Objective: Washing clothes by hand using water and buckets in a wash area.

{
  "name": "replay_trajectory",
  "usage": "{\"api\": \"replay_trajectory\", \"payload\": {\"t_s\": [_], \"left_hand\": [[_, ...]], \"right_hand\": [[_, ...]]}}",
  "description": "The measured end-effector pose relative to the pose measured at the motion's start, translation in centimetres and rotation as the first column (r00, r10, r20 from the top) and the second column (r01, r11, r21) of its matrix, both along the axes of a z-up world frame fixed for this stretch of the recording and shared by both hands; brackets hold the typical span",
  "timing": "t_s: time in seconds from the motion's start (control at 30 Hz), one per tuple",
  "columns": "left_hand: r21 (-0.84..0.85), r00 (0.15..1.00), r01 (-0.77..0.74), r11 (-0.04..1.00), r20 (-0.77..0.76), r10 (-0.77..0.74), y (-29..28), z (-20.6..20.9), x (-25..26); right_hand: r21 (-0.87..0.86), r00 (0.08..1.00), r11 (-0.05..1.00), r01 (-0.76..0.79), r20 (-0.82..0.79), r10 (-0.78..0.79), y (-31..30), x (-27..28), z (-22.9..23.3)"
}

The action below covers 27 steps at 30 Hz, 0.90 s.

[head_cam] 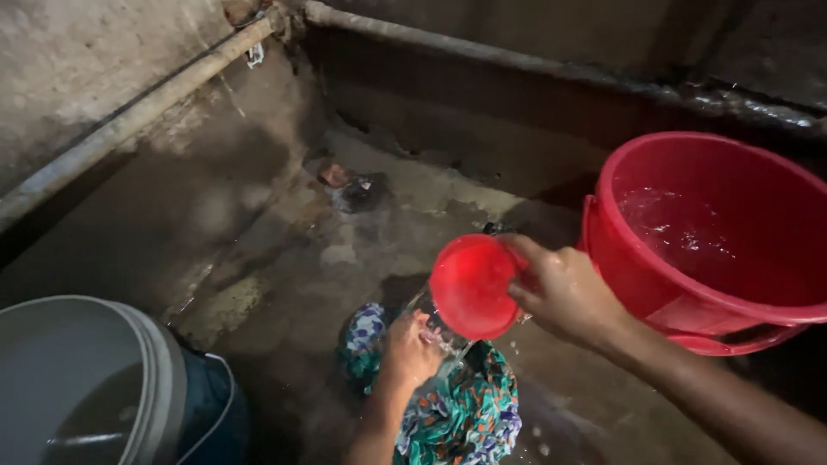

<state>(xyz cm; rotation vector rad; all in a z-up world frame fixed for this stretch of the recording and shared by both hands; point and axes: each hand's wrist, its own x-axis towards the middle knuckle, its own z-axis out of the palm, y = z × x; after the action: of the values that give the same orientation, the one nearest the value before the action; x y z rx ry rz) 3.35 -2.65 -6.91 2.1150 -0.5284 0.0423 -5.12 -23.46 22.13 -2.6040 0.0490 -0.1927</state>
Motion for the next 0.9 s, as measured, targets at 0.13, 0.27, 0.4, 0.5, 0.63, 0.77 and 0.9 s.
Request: {"api": "replay_trajectory", "payload": {"t_s": [0.13, 0.27, 0.4, 0.5, 0.63, 0.77, 0.9], "left_hand": [[0.084, 0.958, -0.046, 0.995, 0.285, 0.02, 1.8, 5.6, -3.5], [0.279, 0.943, -0.122, 0.952, 0.332, 0.024, 4.3, 6.4, -5.3], [0.31, 0.96, -0.135, 0.941, 0.278, 0.046, 4.7, 6.0, -6.5], [0.259, 0.947, -0.007, 0.966, 0.313, -0.077, 5.0, 6.1, -6.4], [0.279, 0.946, -0.018, 0.96, 0.316, -0.075, 5.0, 8.0, -4.9], [0.273, 0.921, -0.198, 0.942, 0.38, 0.084, 4.8, 6.5, -5.5], [0.335, 0.932, -0.209, 0.919, 0.353, 0.083, 4.8, 5.1, -6.1]], "right_hand": [[-0.134, 0.999, 0.991, -0.002, 0.047, 0.008, -0.9, 0.4, 0.3], [-0.331, 0.991, 0.942, -0.052, 0.097, 0.089, 0.1, 0.4, 0.4], [-0.478, 0.973, 0.866, -0.145, 0.088, 0.211, 1.8, 0.4, -1.0], [-0.544, 0.959, 0.82, -0.18, 0.09, 0.27, 2.7, 0.4, -1.4], [-0.416, 0.983, 0.905, -0.094, 0.104, 0.15, 0.0, 1.1, -3.5], [0.071, 0.949, 0.978, 0.194, -0.265, -0.169, -7.9, 2.3, -10.4], [-0.523, 0.533, 0.472, -0.71, 0.039, 0.845, -28.7, 3.1, -34.7]]}}
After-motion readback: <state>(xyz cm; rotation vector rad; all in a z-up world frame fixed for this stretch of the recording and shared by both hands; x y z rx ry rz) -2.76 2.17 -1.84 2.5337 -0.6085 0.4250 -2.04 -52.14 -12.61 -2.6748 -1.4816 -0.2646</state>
